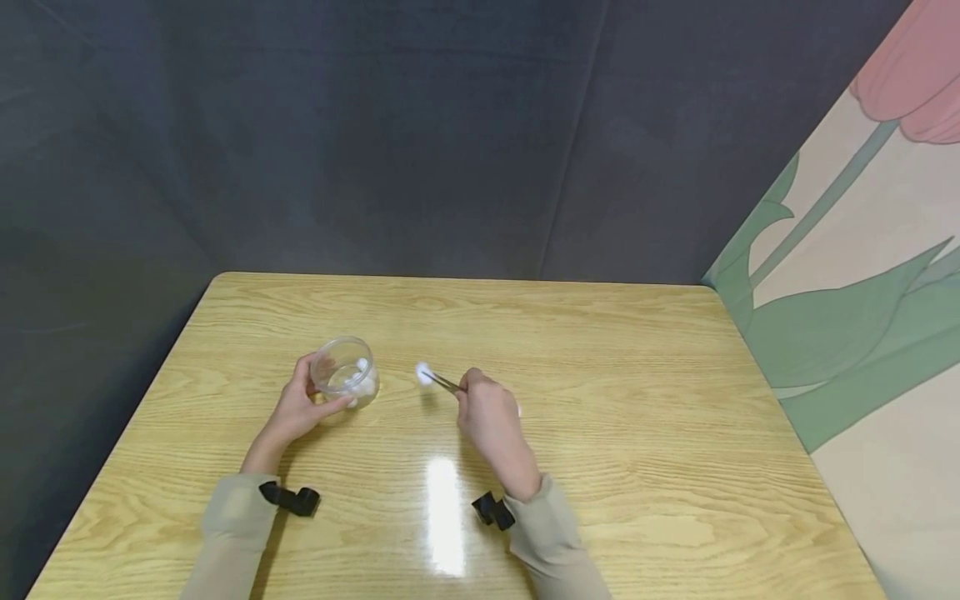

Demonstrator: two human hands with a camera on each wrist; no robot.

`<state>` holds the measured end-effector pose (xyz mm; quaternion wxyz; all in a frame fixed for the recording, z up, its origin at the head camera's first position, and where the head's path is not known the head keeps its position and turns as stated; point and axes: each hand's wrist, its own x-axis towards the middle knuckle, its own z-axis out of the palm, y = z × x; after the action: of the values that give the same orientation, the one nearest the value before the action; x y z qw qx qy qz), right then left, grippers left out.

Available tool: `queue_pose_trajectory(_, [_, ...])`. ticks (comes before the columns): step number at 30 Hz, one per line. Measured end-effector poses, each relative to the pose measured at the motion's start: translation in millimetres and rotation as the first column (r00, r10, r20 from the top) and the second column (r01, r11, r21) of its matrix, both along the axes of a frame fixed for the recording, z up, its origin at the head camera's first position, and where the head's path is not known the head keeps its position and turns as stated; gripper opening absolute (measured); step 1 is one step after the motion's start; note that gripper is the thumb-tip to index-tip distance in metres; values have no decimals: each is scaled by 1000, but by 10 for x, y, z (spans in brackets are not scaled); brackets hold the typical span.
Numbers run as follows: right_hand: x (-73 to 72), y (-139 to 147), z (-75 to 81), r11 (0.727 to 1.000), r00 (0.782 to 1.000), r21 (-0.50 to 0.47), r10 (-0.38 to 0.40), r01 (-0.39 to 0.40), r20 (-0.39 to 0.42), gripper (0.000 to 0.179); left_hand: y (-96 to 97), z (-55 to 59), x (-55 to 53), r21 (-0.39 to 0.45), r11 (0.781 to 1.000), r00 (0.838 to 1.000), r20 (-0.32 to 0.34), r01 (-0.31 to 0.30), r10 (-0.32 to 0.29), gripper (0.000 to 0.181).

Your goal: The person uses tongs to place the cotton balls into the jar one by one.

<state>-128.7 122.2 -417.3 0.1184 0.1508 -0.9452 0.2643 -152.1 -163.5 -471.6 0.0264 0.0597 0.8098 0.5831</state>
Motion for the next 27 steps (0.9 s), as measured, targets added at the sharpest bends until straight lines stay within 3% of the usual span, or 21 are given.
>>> queue_pose_trajectory(14, [-69, -182, 40, 999, 1000, -26, 24, -24, 5, 8, -5, -7, -1, 6, 1000, 1000, -4, 2, -2, 78])
queue_pose_trajectory(22, [-94, -298, 40, 998, 998, -44, 53, -51, 25, 7, -84, -329, -118, 3, 1000, 999, -29, -15, 15, 81])
queue_pose_trajectory(27, [-108, -364, 65, 998, 998, -42, 52, -51, 24, 6, -89, -345, -124, 3, 1000, 999, -35, -14, 14, 80])
